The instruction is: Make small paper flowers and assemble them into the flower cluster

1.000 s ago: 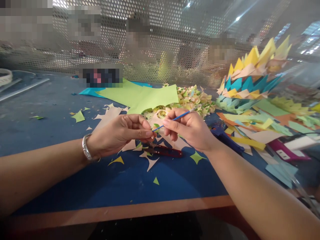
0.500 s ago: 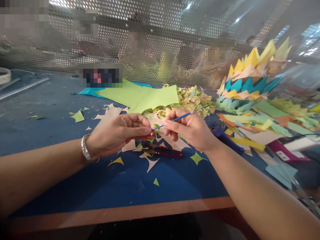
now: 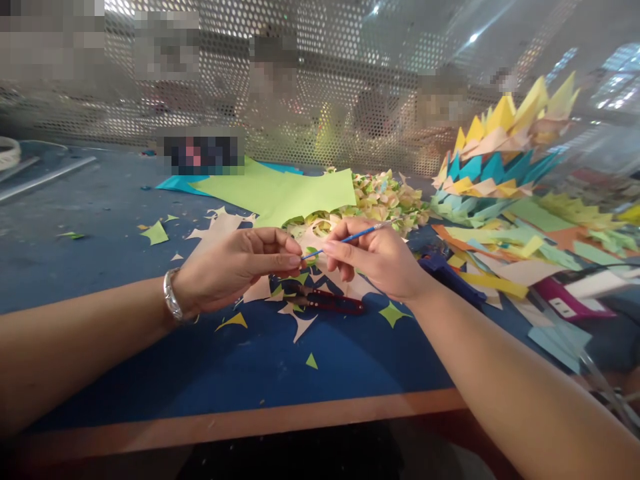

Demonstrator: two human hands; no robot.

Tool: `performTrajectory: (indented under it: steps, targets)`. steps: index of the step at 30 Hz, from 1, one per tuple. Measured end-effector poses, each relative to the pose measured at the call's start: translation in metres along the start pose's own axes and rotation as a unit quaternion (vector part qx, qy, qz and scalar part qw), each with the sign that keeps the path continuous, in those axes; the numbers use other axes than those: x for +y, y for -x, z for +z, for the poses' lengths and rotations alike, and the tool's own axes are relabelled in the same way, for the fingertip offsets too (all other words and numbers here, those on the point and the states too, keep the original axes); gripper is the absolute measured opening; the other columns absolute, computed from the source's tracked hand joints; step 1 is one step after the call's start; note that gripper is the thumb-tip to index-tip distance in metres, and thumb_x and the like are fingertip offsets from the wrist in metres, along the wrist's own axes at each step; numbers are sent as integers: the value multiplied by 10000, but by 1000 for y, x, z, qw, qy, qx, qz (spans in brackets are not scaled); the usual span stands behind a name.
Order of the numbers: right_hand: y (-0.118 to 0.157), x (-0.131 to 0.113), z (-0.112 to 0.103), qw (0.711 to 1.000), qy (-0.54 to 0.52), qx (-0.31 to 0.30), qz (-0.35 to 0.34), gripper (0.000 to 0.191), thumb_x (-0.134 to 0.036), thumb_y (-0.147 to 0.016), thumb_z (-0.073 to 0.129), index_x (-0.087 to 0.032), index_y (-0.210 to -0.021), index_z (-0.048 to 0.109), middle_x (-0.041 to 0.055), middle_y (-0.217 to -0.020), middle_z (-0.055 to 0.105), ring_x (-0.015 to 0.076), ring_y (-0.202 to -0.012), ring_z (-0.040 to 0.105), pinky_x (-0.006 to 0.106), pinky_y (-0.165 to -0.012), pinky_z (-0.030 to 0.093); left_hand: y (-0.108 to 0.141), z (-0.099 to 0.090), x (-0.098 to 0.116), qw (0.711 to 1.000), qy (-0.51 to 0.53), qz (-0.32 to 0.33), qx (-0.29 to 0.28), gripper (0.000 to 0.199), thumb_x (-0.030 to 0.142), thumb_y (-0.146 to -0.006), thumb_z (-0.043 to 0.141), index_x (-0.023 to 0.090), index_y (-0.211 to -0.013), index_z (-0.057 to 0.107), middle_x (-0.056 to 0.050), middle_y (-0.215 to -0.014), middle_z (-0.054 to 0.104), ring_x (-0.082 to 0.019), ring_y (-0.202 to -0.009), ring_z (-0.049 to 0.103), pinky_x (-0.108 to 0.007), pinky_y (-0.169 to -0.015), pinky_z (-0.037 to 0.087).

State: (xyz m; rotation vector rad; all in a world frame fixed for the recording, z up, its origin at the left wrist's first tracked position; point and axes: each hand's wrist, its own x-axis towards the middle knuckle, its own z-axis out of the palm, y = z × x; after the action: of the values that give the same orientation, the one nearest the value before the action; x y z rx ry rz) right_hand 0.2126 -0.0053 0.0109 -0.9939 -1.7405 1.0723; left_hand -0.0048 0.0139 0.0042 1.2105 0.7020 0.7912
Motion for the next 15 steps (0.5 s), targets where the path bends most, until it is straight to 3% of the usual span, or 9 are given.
performTrajectory:
  steps: [4, 9, 12, 15]
  targets:
    - [0, 1, -1, 1000, -14, 23, 0, 181, -300, -875, 686, -175, -750, 645, 7, -673, 665, 73, -493, 566, 206, -458, 463, -2, -2, -1, 1000, 0, 2, 2, 60, 108, -744, 707, 140, -734, 657, -2, -728, 674, -90, -687, 628, -218, -696, 493]
    - [-2, 3, -12, 992, 11, 128, 3, 187, -270, -857, 655, -202, -697, 586, -17, -576, 588, 79, -442, 495, 222, -391, 375, -7, -6, -1, 998, 16, -26, 50, 86, 101, -794, 665, 134, -728, 623, -15, -694, 665, -93, -654, 628, -231, -670, 487]
    - [-3, 1, -21, 978, 128, 167, 10, 214, -233, -842, 619, -215, -645, 537, -42, -496, 485, 79, -412, 400, 239, -375, 277, -8, -5, 0, 995, 19, -46, 87, 100, 91, -817, 646, 140, -744, 598, -15, -704, 665, -107, -677, 665, -251, -714, 515]
    - [-2, -4, -26, 939, 312, 142, 17, 259, -221, -812, 613, -211, -585, 489, -60, -443, 373, 77, -417, 313, 259, -406, 219, -7, -5, -2, 995, 2, -35, 96, 110, 74, -806, 656, 153, -789, 581, -8, -712, 671, -112, -706, 682, -252, -738, 528]
